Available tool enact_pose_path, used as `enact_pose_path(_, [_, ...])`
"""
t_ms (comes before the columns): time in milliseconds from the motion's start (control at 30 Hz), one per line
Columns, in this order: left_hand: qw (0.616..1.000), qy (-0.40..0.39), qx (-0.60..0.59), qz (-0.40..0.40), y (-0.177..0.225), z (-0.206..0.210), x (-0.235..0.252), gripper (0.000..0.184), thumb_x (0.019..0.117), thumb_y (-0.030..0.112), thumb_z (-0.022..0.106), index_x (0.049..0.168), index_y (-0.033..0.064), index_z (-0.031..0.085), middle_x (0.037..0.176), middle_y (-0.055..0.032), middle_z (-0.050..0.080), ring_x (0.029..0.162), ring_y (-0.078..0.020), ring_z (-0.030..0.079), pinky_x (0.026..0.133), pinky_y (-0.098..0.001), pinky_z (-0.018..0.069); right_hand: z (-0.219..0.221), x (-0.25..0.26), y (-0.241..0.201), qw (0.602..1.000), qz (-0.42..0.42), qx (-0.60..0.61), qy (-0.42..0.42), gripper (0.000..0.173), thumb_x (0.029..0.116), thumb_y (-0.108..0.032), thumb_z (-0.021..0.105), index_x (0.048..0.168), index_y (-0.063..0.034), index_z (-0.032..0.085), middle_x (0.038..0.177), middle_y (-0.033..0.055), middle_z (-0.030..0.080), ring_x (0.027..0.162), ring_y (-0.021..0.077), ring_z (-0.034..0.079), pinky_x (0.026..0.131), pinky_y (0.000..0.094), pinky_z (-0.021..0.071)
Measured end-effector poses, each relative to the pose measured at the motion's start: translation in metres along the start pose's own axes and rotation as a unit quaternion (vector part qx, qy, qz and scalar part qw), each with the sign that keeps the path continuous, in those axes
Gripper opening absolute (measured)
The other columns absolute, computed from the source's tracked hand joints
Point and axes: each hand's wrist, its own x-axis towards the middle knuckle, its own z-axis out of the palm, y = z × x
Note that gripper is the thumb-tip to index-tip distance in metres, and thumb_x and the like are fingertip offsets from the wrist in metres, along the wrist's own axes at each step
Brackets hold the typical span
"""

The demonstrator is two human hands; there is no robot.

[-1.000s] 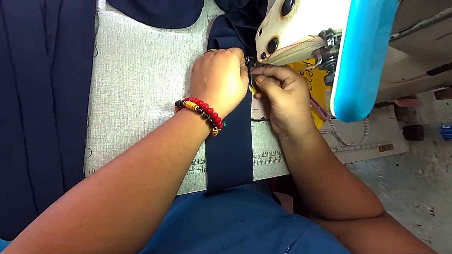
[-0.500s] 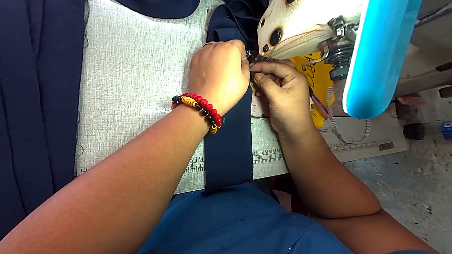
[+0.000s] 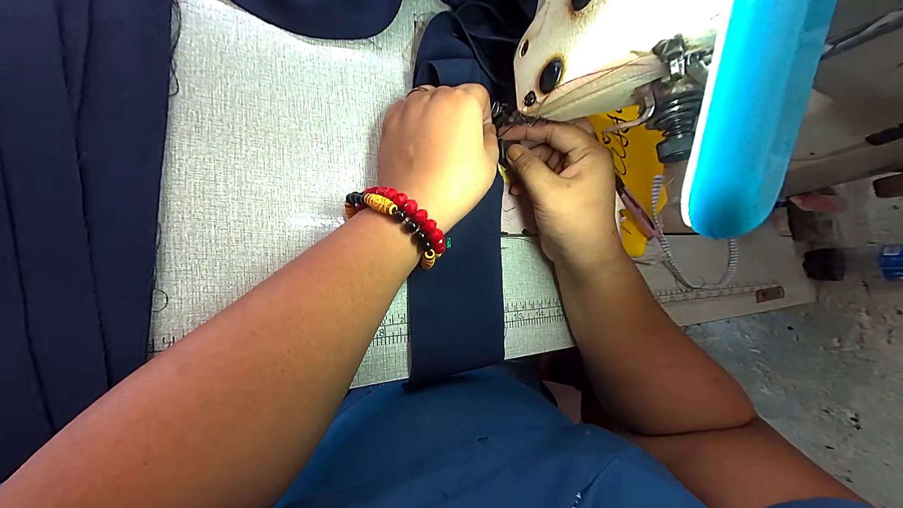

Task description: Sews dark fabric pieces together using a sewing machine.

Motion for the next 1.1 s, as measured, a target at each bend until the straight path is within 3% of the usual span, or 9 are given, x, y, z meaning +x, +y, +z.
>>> enact_pose_path(133, [1.000,0.006,0.006,-0.001,0.000,0.001,0.000,0.023,0.1002,0.024,0.054,0.094,0.0073,0.069,0.096,-0.0128,0.071,0.104,-0.0305,0.068,0.087,-0.0491,0.0477,0.002,0.002,0.000,1.000,0.000,-0.021,0.007,0.015,0.0906,-0.003,0.068,0.105,-0.0033,0.072,0.101,0.0042,0.061,0.073,0.0024,0.061,0.065,0.0151,0.0543])
enact_pose_path(300, [1.000,0.001,0.015,-0.001,0.001,0.001,0.001,0.024,0.1013,0.025,0.053,0.096,0.0080,0.070,0.097,-0.0129,0.072,0.105,-0.0305,0.067,0.087,-0.0491,0.0477,0.003,0.004,0.001,1.000,0.006,-0.016,0.011,0.013,0.0911,-0.004,0.070,0.104,-0.0036,0.071,0.089,0.0017,0.064,0.069,0.0035,0.061,0.063,0.0173,0.0545])
enact_pose_path(667, [1.000,-0.003,0.005,0.003,0.002,-0.002,-0.001,0.025,0.1007,0.024,0.056,0.095,0.0046,0.069,0.095,-0.0154,0.071,0.103,-0.0327,0.068,0.088,-0.0505,0.0475,0.006,0.007,0.000,0.999,-0.003,-0.028,0.023,0.009,0.0897,-0.007,0.074,0.098,-0.0047,0.070,0.084,-0.0004,0.063,0.066,0.0016,0.060,0.061,0.0161,0.0531])
enact_pose_path(867, [1.000,-0.004,-0.011,0.023,0.000,-0.003,-0.002,0.025,0.1006,0.025,0.059,0.097,0.0031,0.069,0.098,-0.0172,0.071,0.106,-0.0337,0.067,0.092,-0.0507,0.0468,0.008,0.007,-0.005,0.998,0.007,-0.048,0.030,0.008,0.0897,-0.005,0.068,0.096,-0.0064,0.065,0.074,-0.0068,0.062,0.060,-0.0022,0.058,0.058,0.0157,0.0508])
enact_pose_path(1000, [0.994,0.042,-0.050,0.092,-0.014,-0.007,-0.009,0.019,0.0975,0.021,0.062,0.099,0.0049,0.072,0.099,-0.0139,0.071,0.106,-0.0308,0.065,0.097,-0.0474,0.0469,0.001,-0.009,-0.013,0.999,-0.017,-0.024,0.026,0.005,0.0903,-0.007,0.064,0.095,-0.0051,0.064,0.078,-0.0029,0.060,0.062,-0.0009,0.056,0.058,0.0153,0.0491])
enact_pose_path(1100, [0.989,0.099,-0.032,0.100,-0.010,-0.019,-0.016,0.017,0.0970,0.018,0.059,0.097,0.0051,0.071,0.094,-0.0139,0.070,0.102,-0.0318,0.065,0.093,-0.0484,0.0467,-0.008,-0.045,-0.030,0.996,-0.079,-0.034,-0.017,0.006,0.0869,-0.006,0.062,0.092,-0.0044,0.064,0.100,0.0071,0.060,0.067,0.0042,0.058,0.052,0.0168,0.0492])
